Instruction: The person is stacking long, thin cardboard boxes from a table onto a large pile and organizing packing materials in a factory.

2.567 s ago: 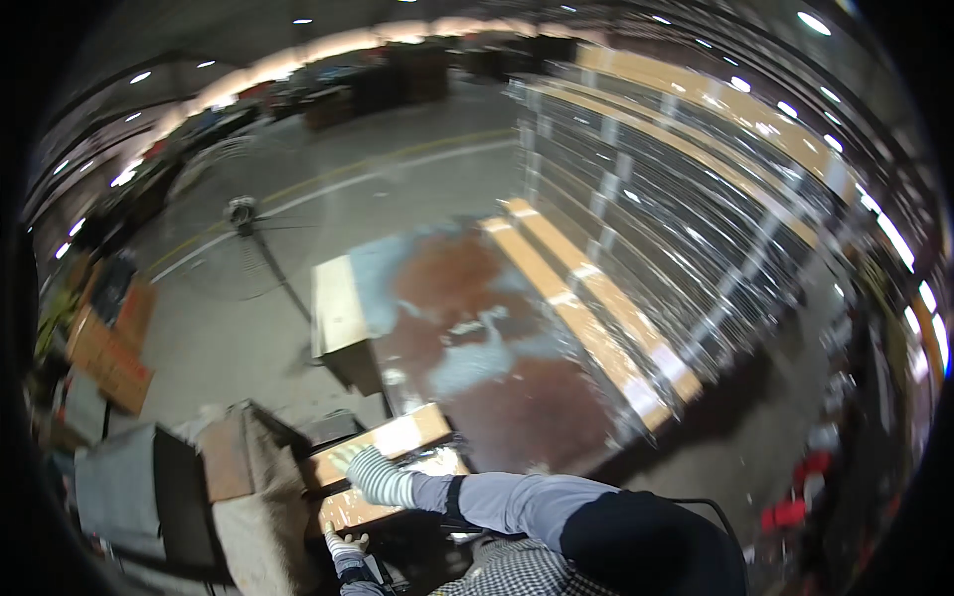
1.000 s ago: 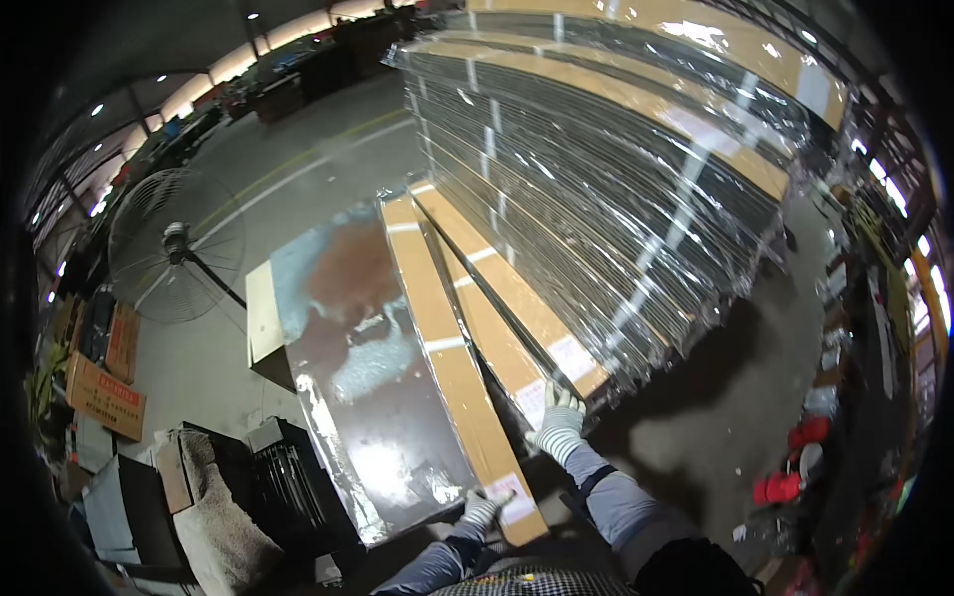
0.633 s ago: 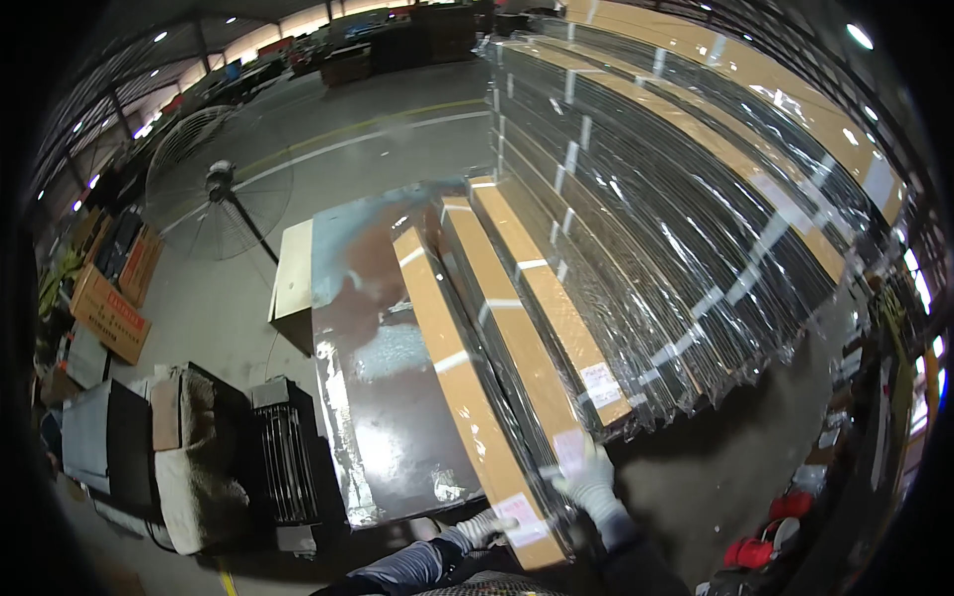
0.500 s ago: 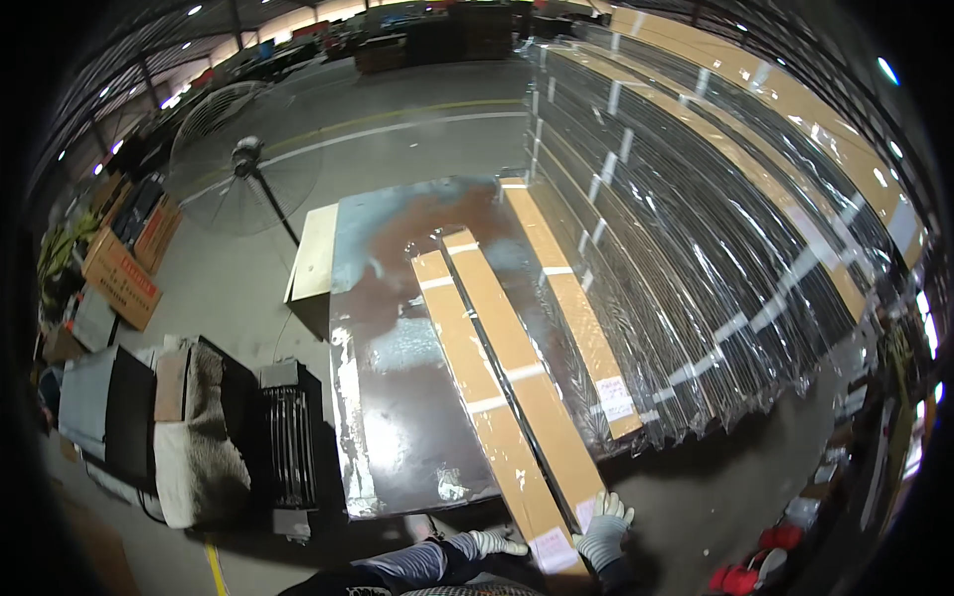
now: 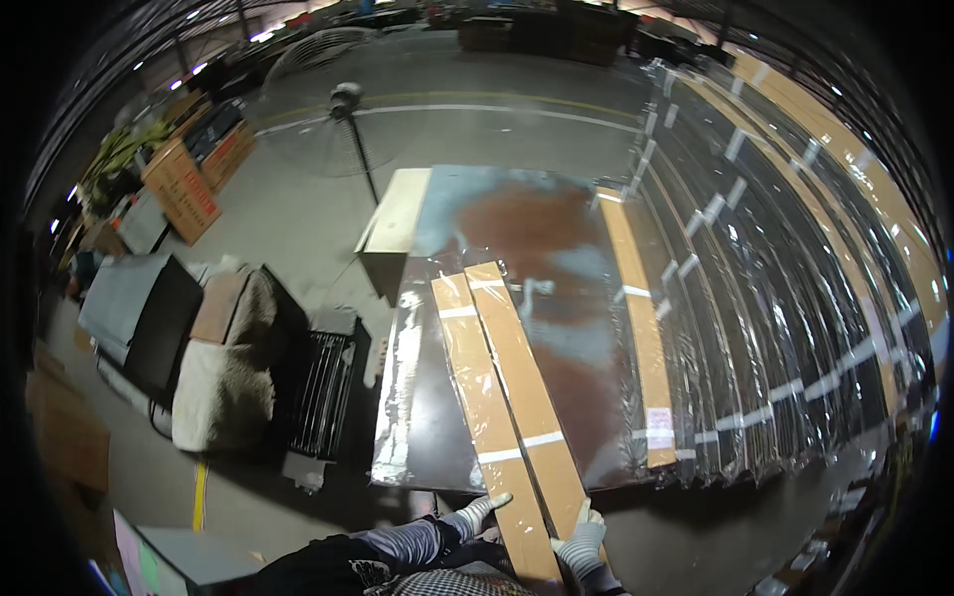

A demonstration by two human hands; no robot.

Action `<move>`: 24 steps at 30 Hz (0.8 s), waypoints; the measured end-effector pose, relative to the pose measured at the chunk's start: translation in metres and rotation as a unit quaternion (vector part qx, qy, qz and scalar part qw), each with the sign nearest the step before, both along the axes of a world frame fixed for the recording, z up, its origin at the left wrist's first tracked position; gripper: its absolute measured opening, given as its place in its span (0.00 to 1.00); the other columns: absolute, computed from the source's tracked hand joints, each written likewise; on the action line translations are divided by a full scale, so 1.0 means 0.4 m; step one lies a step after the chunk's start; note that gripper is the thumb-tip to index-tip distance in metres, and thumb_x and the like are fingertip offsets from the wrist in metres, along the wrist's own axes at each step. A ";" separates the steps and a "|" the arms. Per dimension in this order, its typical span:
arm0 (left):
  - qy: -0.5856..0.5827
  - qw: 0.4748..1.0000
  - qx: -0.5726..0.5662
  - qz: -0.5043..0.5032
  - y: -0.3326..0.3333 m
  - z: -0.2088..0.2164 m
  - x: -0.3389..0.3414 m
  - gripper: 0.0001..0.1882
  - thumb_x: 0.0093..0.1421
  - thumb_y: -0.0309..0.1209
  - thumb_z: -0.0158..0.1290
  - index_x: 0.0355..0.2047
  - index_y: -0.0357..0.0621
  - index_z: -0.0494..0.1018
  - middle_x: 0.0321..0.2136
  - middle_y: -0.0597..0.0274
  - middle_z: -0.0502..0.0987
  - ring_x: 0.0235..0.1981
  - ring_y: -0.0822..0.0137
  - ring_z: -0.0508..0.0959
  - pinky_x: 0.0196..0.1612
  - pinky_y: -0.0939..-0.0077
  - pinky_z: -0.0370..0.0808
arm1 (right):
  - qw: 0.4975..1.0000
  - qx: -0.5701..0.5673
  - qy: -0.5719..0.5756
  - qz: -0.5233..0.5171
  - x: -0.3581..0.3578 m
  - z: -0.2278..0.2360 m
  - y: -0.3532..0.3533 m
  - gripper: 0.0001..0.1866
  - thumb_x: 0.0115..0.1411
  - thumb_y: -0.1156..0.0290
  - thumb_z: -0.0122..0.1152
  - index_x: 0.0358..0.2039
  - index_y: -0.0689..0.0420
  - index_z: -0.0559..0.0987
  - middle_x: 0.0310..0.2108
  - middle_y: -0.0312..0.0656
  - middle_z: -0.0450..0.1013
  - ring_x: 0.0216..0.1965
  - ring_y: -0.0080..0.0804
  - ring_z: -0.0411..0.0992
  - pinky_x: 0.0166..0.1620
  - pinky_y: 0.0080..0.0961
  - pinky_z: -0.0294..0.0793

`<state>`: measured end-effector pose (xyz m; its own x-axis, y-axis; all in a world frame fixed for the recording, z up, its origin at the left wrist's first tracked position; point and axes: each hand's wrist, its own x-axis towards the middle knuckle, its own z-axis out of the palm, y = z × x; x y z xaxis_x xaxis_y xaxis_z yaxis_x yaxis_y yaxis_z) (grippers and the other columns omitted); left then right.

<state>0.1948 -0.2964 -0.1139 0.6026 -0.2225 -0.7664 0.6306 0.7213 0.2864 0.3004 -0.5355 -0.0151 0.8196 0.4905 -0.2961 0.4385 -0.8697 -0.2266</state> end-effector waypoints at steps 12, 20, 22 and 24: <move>0.075 0.972 -0.170 0.145 0.180 0.201 -0.312 0.21 0.58 0.33 0.64 0.51 0.50 0.73 0.46 0.58 0.80 0.46 0.59 0.79 0.50 0.54 0.76 | 0.950 -0.028 0.004 0.312 0.007 0.110 0.233 0.72 0.27 0.45 0.78 0.67 0.68 0.50 0.51 0.60 0.60 0.53 0.54 0.60 0.58 0.49 0.59; 0.024 0.885 -0.149 0.441 0.351 0.180 -0.392 0.26 0.57 0.43 0.63 0.52 0.46 0.73 0.50 0.55 0.78 0.52 0.56 0.76 0.60 0.51 0.67 | 0.922 0.065 -0.025 0.381 -0.020 0.194 0.670 0.59 0.28 0.49 0.77 0.61 0.61 0.63 0.48 0.55 0.66 0.51 0.51 0.64 0.54 0.46 0.63; -0.045 0.831 -0.137 0.537 0.424 0.234 -0.387 0.28 0.60 0.46 0.60 0.56 0.44 0.71 0.52 0.52 0.77 0.55 0.54 0.74 0.59 0.49 0.68 | 0.918 0.067 -0.056 0.388 -0.061 0.233 0.774 0.57 0.28 0.50 0.77 0.60 0.60 0.64 0.47 0.55 0.66 0.50 0.51 0.65 0.53 0.47 0.64; -0.058 0.800 -0.066 0.594 0.483 0.081 -0.425 0.34 0.59 0.50 0.59 0.60 0.44 0.66 0.57 0.48 0.71 0.58 0.48 0.70 0.61 0.42 0.65 | 0.908 0.092 -0.070 0.404 -0.159 0.300 0.900 0.53 0.27 0.54 0.77 0.57 0.56 0.67 0.46 0.55 0.67 0.49 0.51 0.66 0.51 0.48 0.65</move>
